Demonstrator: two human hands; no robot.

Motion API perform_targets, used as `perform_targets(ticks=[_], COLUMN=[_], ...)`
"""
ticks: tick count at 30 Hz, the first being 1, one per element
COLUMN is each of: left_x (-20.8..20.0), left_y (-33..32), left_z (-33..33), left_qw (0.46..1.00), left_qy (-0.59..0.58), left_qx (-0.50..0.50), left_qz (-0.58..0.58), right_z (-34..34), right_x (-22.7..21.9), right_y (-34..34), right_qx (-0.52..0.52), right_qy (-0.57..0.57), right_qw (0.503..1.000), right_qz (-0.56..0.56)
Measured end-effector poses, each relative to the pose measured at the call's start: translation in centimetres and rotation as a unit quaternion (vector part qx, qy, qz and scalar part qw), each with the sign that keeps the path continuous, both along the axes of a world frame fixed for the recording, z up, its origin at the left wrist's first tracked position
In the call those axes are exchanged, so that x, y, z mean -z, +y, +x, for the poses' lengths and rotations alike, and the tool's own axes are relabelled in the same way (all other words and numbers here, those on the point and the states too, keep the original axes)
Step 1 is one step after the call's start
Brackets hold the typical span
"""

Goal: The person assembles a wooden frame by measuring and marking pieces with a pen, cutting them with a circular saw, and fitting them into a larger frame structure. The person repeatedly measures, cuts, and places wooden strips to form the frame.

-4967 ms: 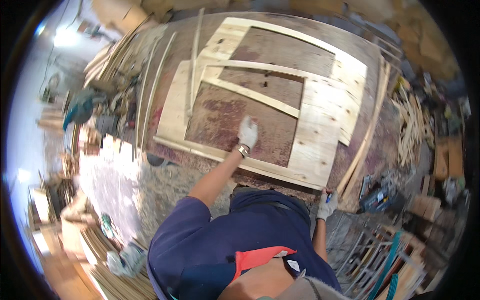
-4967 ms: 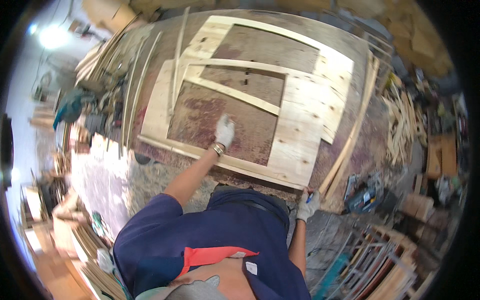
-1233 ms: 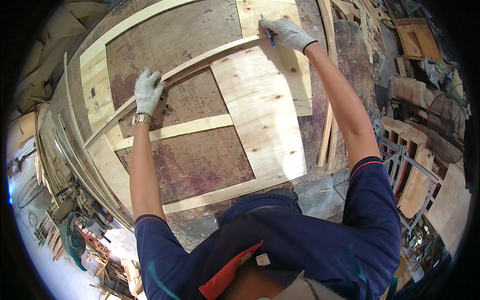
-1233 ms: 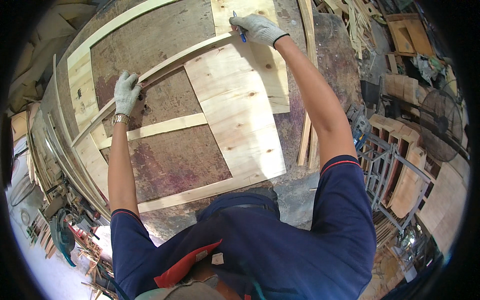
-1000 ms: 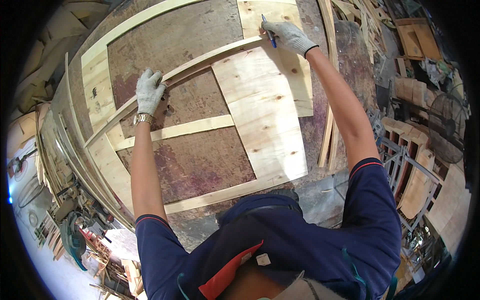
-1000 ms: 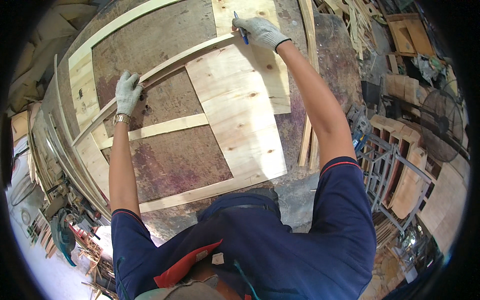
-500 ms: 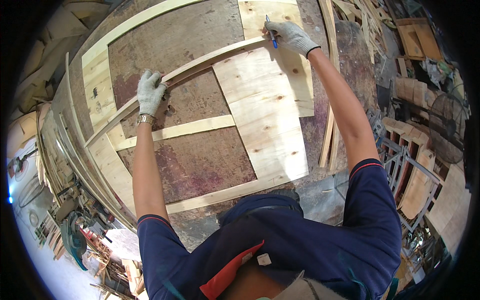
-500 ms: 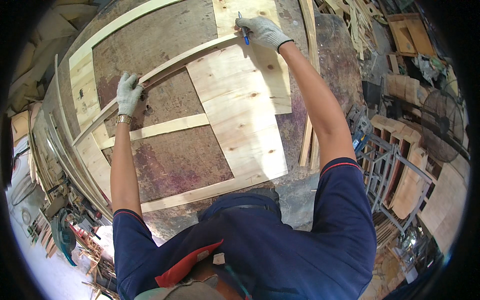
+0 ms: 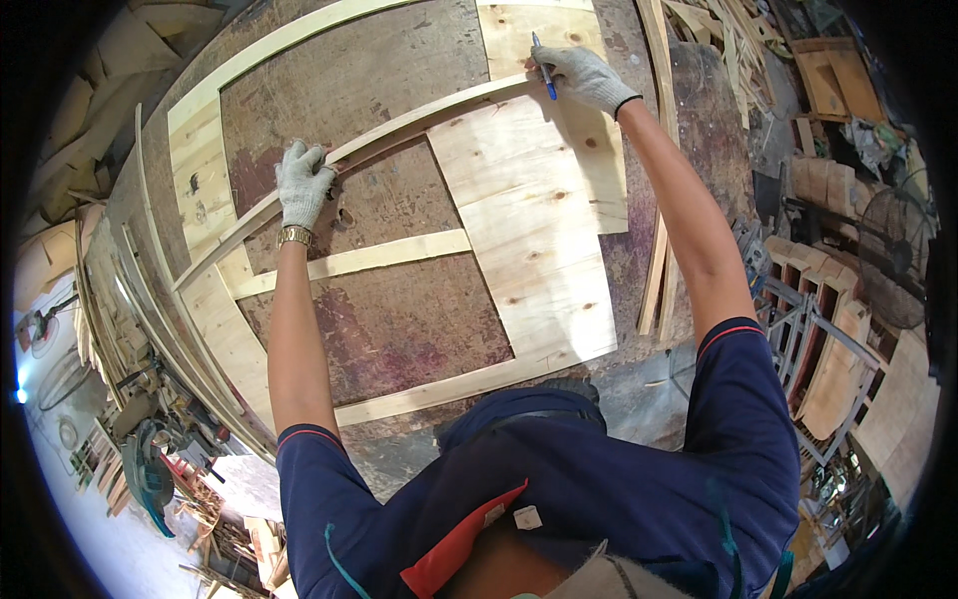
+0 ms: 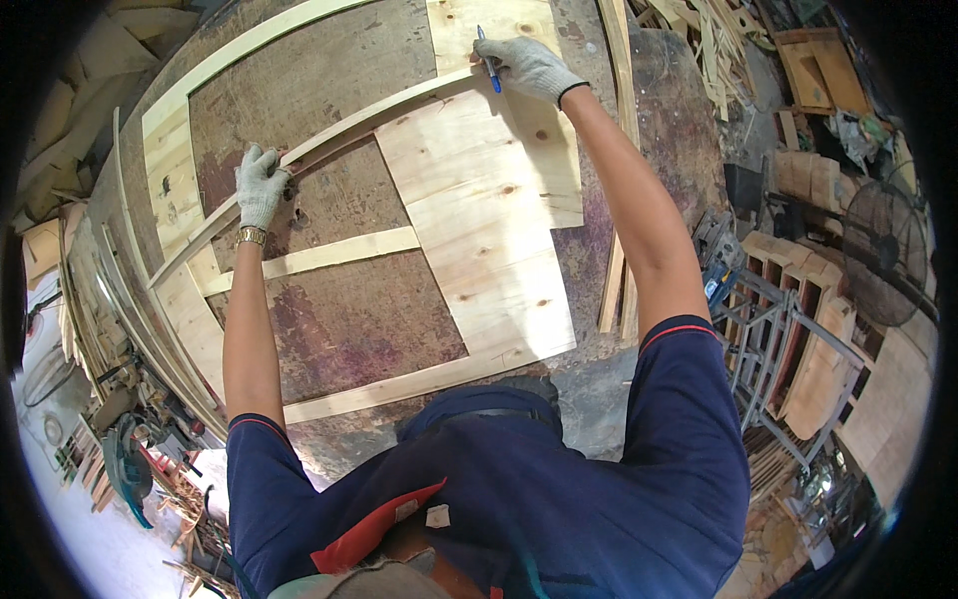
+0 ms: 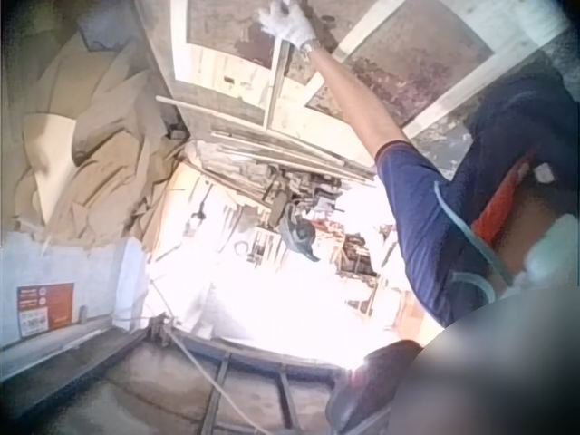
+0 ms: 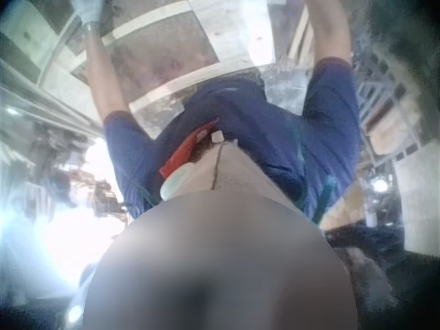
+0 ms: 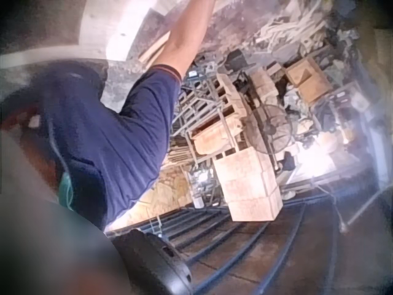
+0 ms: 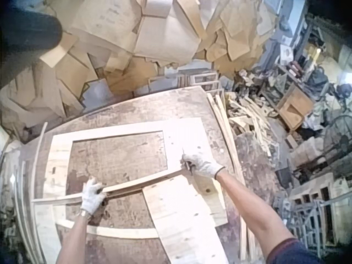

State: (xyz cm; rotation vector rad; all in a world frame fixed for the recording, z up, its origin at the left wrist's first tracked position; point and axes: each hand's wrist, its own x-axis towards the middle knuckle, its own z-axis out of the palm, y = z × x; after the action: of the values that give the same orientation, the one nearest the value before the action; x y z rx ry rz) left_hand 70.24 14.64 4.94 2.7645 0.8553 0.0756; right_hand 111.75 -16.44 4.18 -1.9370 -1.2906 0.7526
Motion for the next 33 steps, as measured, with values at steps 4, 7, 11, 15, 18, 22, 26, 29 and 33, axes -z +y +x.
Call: perform_targets(ticks=[4,7,11,15,18,22,26,29,33], left_x=[0.0,0.0,0.1,0.2,0.1,0.1,0.3,0.5,0.5], left_y=[0.1,0.1,0.2,0.4,0.4,0.3,0.4,0.5,0.4], left_z=[0.0,0.0,-0.1,-0.1,-0.1,-0.1,-0.1,-0.1,-0.2], left_qw=[1.000,1.000,0.999,1.000,0.999,0.999,0.999,1.000,1.000], left_qy=[0.011,0.014,0.023,0.015,0.016,0.009,0.014,0.011,0.005], left_qx=[-0.007,-0.003,-0.007,-0.004,-0.005,-0.009,-0.007,0.009,0.010], left_qz=[-0.009,-0.009,-0.022,-0.021,-0.028,-0.037,-0.034,0.011,0.007], right_z=[-0.7,-2.2,-5.0,-7.7,-8.4,-8.1,-7.8,-8.2,-9.6], right_x=[-1.3,-1.7,-1.2,-0.5,-0.2,0.1,0.2,-0.1,0.2], right_y=[-0.9,-1.3,-0.8,0.2,0.8,0.6,-0.1,-1.2,-2.0], right_qx=[-0.006,0.091,0.356,0.424,0.453,0.456,0.477,0.477,0.401], right_qy=[-0.107,-0.040,-0.031,-0.050,-0.071,-0.059,0.110,0.219,0.169], right_qw=[0.994,0.995,0.933,0.902,0.886,0.886,0.848,0.812,0.883], right_qz=[-0.019,0.029,-0.034,-0.059,-0.065,-0.050,0.203,0.255,0.174])
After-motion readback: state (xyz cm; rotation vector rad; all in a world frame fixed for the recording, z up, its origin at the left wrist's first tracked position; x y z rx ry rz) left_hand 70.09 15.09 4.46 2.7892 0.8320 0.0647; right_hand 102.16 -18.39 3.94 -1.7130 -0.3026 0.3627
